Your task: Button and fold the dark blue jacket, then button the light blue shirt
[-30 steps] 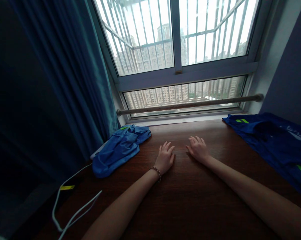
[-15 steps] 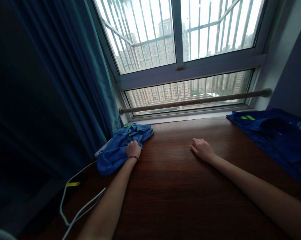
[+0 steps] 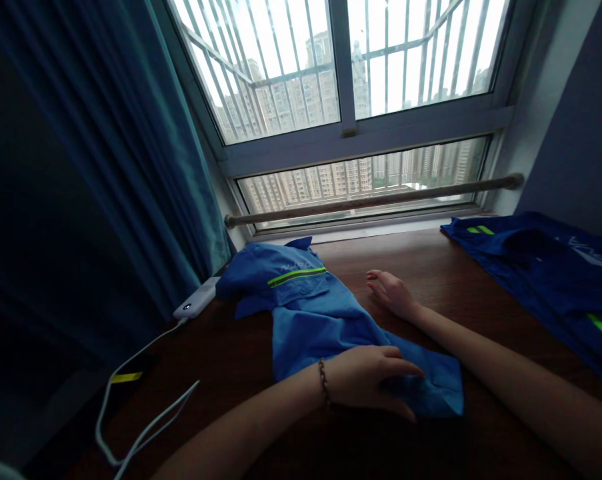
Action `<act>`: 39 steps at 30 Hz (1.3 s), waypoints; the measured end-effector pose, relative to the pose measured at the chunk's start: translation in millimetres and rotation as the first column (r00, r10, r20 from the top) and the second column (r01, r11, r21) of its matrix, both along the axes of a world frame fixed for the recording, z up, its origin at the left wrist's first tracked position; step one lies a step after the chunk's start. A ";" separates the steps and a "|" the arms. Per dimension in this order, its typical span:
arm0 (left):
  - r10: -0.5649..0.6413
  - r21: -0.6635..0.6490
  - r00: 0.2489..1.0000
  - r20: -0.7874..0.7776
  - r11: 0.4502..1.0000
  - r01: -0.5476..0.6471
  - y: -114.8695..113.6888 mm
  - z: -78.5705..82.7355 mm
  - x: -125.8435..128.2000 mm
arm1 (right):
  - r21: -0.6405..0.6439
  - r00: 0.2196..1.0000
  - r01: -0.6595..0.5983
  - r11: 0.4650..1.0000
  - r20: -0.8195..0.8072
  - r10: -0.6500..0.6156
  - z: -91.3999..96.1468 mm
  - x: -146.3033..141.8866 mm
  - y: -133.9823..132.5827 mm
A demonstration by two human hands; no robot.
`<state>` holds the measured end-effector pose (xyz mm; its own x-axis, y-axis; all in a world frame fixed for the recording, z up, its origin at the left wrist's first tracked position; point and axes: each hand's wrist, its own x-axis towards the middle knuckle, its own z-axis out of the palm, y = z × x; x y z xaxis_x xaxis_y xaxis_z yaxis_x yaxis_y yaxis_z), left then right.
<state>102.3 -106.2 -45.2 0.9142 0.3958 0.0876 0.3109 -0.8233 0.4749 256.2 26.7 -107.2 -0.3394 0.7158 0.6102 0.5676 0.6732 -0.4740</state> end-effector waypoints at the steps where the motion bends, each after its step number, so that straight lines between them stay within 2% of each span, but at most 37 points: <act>1: 0.052 -0.005 0.998 0.021 0.999 -0.052 0.9 7.6 -3.0 | -0.062 0.999 -0.046 0.997 -0.017 0.045 2.1 -1.8 -2.9; 3: 0.234 0.038 0.970 0.072 0.971 -0.237 10.7 19.9 -13.7 | -0.217 0.983 -0.175 0.960 -0.094 0.158 5.1 -8.1 -9.8; 4: 0.354 0.089 0.930 0.104 0.928 -0.363 19.3 23.7 -21.6 | -0.291 0.965 -0.250 0.923 -0.147 0.215 6.2 -12.7 -14.0; 5: 0.470 0.150 0.872 0.137 0.860 -0.488 29.8 25.5 -31.7 | -0.350 0.943 -0.322 0.880 -0.196 0.267 7.2 -17.8 -19.2; 6: 0.587 0.219 0.789 0.181 0.758 -0.614 41.6 25.5 -43.9 | -0.390 0.921 -0.383 0.837 -0.227 0.316 8.5 -23.4 -25.7; 7: 0.693 0.288 0.687 0.216 0.628 -0.723 54.2 23.8 -58.2 | -0.410 0.902 -0.431 0.804 -0.236 0.363 10.4 -29.0 -33.8; 8: 0.788 0.343 0.571 0.232 0.483 -0.806 66.9 20.8 -74.1 | -0.413 0.884 -0.468 0.781 -0.221 0.412 13.0 -34.3 -43.7; 9: 0.869 0.367 0.423 0.255 0.317 -0.874 79.1 16.9 -91.1 | -0.407 0.864 -0.502 0.763 -0.191 0.466 16.5 -39.3 -55.2; 10: 0.925 0.354 0.266 0.270 0.162 -0.921 90.4 12.4 -108.3 | -0.398 0.834 -0.544 0.739 -0.157 0.529 20.8 -43.7 -68.2; 11: 0.956 0.306 0.118 0.269 0.031 -0.952 100.5 7.8 -125.0 | -0.393 0.791 -0.594 0.702 -0.123 0.599 25.8 -47.6 -82.0; 12: 0.973 0.228 0.008 0.232 -0.046 -0.973 109.3 3.3 -140.5 | -0.399 0.733 -0.649 0.648 -0.098 0.673 31.1 -51.0 -95.9; 13: 0.985 0.138 -0.028 0.170 -0.052 -0.989 116.6 -0.9 -153.9 | -0.415 0.660 -0.704 0.577 -0.081 0.747 36.3 -54.2 -108.8; 14: 0.995 0.051 -0.024 0.099 -0.030 -0.998 122.4 -4.7 -164.8 | -0.429 0.585 -0.749 0.505 -0.072 0.808 41.0 -57.1 -119.7; 15: 0.998 -0.013 0.012 0.054 0.013 -1.000 126.9 -8.1 -172.8 | -0.438 0.528 -0.779 0.449 -0.072 0.846 44.9 -59.7 -127.7; 16: 0.996 -0.069 0.076 0.045 0.079 -0.994 129.9 -11.1 -177.7 | -0.442 0.497 -0.794 0.418 -0.076 0.864 47.7 -62.1 -131.8; 17: 0.987 -0.107 0.142 0.069 0.149 -0.983 131.5 -13.6 -179.4 | -0.437 0.506 -0.793 0.424 -0.087 0.858 49.0 -63.8 -131.6; 18: 0.973 -0.125 0.199 0.114 0.213 -0.969 131.8 -15.6 -178.1 | -0.421 0.557 -0.776 0.469 -0.110 0.823 48.9 -64.6 -126.9; 19: 0.956 -0.135 0.244 0.164 0.266 -0.954 130.6 -16.8 -173.9 | -0.397 0.639 -0.738 0.546 -0.149 0.755 47.4 -63.9 -117.9; 20: 0.934 -0.146 0.290 0.208 0.322 -0.935 128.2 -17.3 -167.4 | -0.366 0.734 -0.671 0.645 -0.204 0.647 44.6 -61.4 -105.1; 21: 0.909 -0.170 0.345 0.235 0.388 -0.906 124.6 -16.8 -158.9 | -0.331 0.823 -0.566 0.756 -0.277 0.495 40.9 -56.5 -89.1; 22: 0.881 -0.217 0.411 0.236 0.460 -0.861 120.0 -15.5 -149.1 | -0.303 0.881 -0.427 0.852 -0.353 0.316 36.4 -48.9 -71.0; 23: 0.840 -0.294 0.493 0.227 0.542 -0.787 114.8 -13.4 -138.7 | -0.287 0.901 -0.261 0.922 -0.416 0.126 31.7 -38.7 -51.9; 24: 0.789 -0.397 0.575 0.218 0.609 -0.686 109.4 -10.9 -128.4 | -0.284 0.889 -0.098 0.954 -0.456 -0.045 26.9 -26.1 -32.6; 25: 0.744 -0.502 0.634 0.210 0.638 -0.584 104.3 -8.3 -118.8 | -0.292 0.861 0.048 0.955 -0.472 -0.188 22.3 -11.7 -14.3; 26: 0.712 -0.591 0.671 0.205 0.637 -0.495 100.0 -6.1 -110.6 | -0.305 0.844 0.176 0.936 -0.443 -0.304 18.1 3.6 2.2; 28: 0.709 -0.682 0.670 0.219 0.602 -0.415 95.7 -4.2 -100.0 | -0.305 0.850 0.344 0.888 -0.301 -0.432 11.2 32.8 28.0; 30: 0.747 -0.684 0.602 0.282 0.596 -0.420 97.9 -6.8 -98.2 | -0.317 0.894 0.345 0.883 -0.177 -0.413 6.5 54.7 43.3; 32: 0.815 -0.665 0.454 0.360 0.565 -0.488 105.1 -12.6 -104.0 | -0.397 0.947 0.261 0.880 -0.074 -0.314 4.3 66.4 49.5; 34: 0.886 -0.687 0.235 0.401 0.460 -0.562 113.5 -18.5 -113.8 | -0.517 0.980 0.160 0.841 -0.022 -0.200 4.3 68.6 49.2; 36: 0.923 -0.750 0.037 0.382 0.333 -0.571 119.9 -22.3 -123.4 | -0.617 0.994 0.033 0.786 -0.062 -0.091 5.3 63.5 44.5; 37: 0.932 -0.784 -0.020 0.361 0.292 -0.548 121.9 -23.3 -127.0 | -0.644 0.993 -0.036 0.764 -0.113 -0.047 5.6 58.8 41.2; 38: 0.939 -0.812 -0.041 0.342 0.273 -0.516 123.1 -24.1 -129.3 | -0.654 0.986 -0.104 0.749 -0.169 -0.011 5.7 53.1 37.5; 39: 0.944 -0.833 -0.030 0.328 0.274 -0.480 123.8 -24.6 -130.3 | -0.655 0.975 -0.162 0.738 -0.221 0.017 5.6 46.7 33.6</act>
